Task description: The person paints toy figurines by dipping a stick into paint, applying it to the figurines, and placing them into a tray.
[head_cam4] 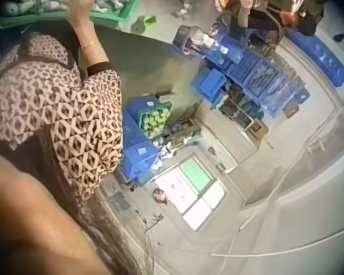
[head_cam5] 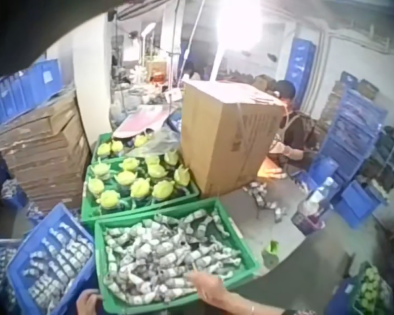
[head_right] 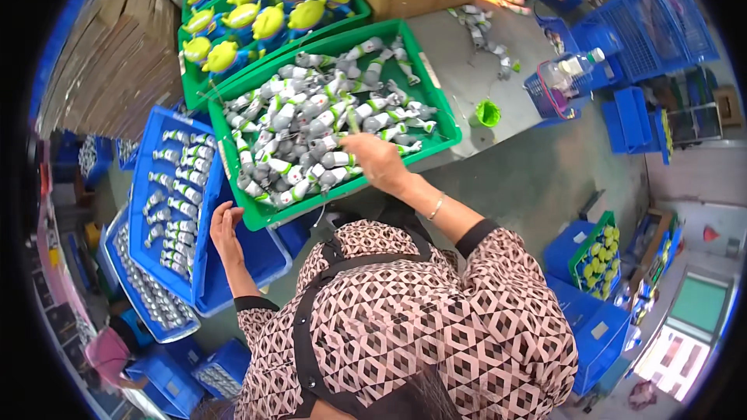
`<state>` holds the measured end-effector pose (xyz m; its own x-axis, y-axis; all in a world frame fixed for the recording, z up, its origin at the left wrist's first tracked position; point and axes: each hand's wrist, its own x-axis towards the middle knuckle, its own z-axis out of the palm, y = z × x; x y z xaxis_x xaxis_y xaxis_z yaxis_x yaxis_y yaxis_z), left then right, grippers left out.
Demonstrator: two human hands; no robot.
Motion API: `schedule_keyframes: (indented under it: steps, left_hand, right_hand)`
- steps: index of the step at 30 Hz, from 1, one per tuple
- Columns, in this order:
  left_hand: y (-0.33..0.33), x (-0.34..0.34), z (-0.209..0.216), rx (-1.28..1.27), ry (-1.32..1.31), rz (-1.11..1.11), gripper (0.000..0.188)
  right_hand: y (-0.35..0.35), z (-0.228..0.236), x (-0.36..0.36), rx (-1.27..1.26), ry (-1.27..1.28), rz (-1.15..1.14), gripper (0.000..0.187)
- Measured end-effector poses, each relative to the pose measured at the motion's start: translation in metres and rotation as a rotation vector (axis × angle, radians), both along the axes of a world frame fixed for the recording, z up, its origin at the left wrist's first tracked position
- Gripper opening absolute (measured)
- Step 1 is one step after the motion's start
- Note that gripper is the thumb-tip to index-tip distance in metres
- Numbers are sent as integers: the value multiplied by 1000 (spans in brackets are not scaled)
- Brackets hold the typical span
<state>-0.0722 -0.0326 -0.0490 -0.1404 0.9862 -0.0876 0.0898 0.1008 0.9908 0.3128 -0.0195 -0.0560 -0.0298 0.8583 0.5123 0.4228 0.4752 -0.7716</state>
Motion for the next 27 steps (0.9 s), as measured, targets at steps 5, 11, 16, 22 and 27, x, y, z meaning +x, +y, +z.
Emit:
schedule_keyframes:
  steps: [5, 11, 16, 22, 27]
  left_hand:
    - [17, 63, 7, -37, 1, -90, 24]
    - [19, 117, -7, -14, 68, -34, 20]
    - [-2, 139, -29, 74, 114, 74, 26]
    - [-30, 136, -36, 17, 55, 210, 25]
    - [-1, 121, -42, 53, 49, 76, 22]
  right_hand:
    - [-7, -15, 77, -31, -78, -206, 25]
    - [67, -29, 76, 42, -133, -14, 30]
    - [134, -54, 21, 156, -281, 220, 35]
    - [161, -65, -38, 373, -604, 214, 23]
    - [164, -51, -24, 384, -733, 241, 35]
